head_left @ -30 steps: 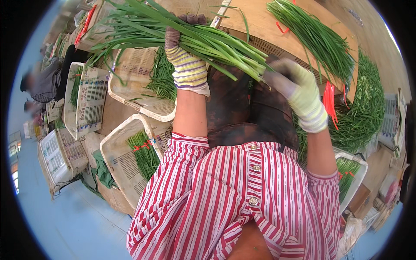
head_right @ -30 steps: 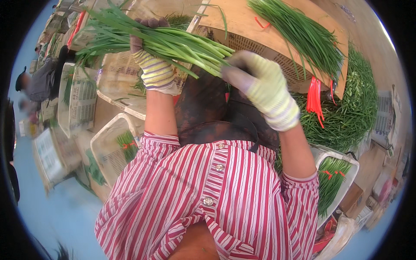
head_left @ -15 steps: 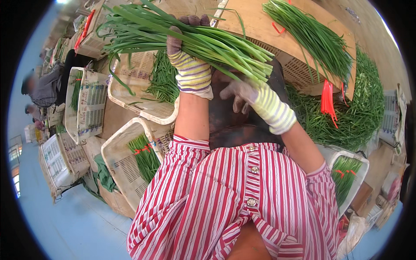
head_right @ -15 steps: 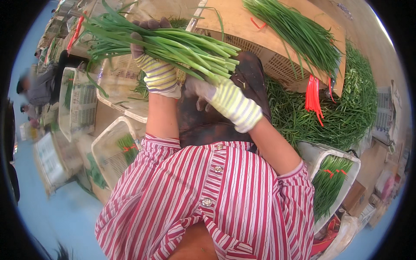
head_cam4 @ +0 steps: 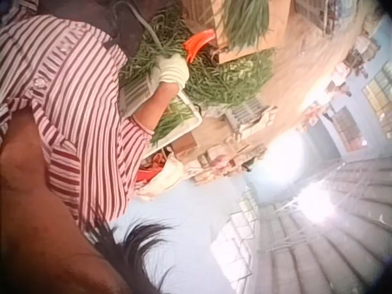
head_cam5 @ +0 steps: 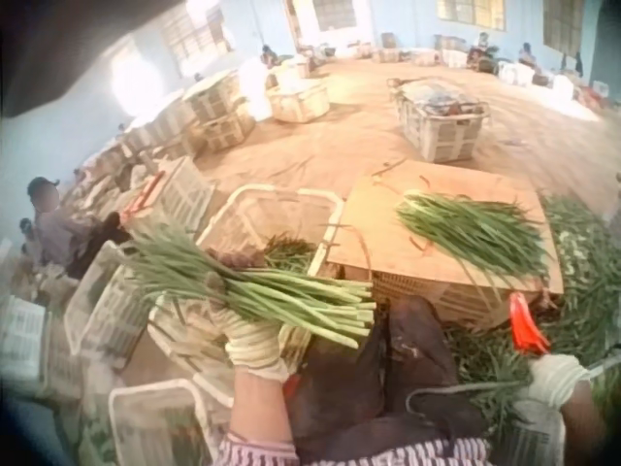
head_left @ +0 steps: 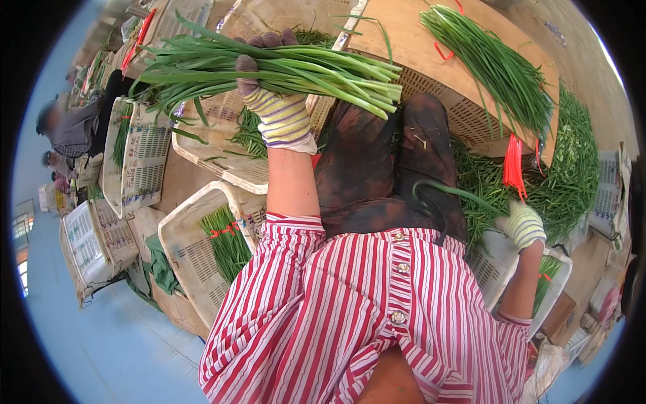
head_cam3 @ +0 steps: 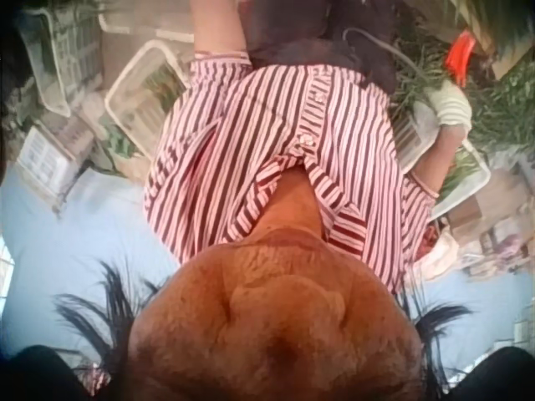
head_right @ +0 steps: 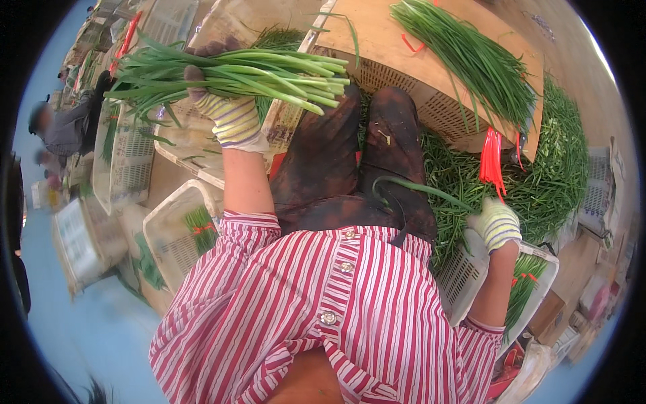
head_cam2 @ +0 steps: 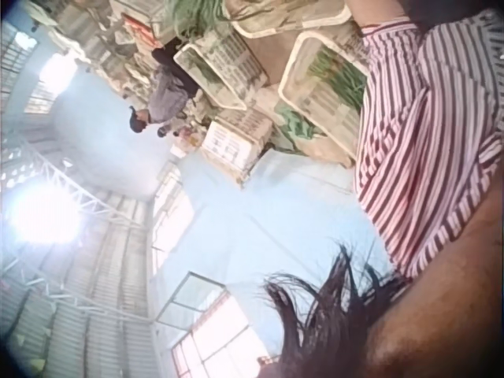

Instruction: The person gathers green onions from a basket, aligns them by hand, ties them into bundles using red plastic ties, and places the finished bundles into a basket. The process is repeated continuously.

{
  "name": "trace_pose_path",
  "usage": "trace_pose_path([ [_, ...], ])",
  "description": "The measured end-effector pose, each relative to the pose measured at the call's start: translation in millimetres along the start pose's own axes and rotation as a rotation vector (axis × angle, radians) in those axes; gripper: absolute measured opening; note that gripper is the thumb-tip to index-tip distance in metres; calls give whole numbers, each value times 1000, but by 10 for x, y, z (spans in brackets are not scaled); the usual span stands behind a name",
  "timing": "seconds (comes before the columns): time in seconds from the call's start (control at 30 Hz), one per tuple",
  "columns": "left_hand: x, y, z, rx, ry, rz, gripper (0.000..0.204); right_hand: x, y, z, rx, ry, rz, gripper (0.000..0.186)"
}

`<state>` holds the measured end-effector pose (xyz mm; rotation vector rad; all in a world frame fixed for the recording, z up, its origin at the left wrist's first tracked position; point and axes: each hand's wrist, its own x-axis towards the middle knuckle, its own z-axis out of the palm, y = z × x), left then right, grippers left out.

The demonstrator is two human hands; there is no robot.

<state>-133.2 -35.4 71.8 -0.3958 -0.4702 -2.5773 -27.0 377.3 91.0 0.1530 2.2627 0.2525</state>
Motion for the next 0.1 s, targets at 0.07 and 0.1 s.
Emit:
trace_pose_path([
  [0.07,-42,-111,15,99,-70,-50,33,-288,-468,-283,241,643,-466,74],
  [0.1,-49,-156,42,201,-156,-71,36,-314,-440,-234,262,653,-450,74],
])
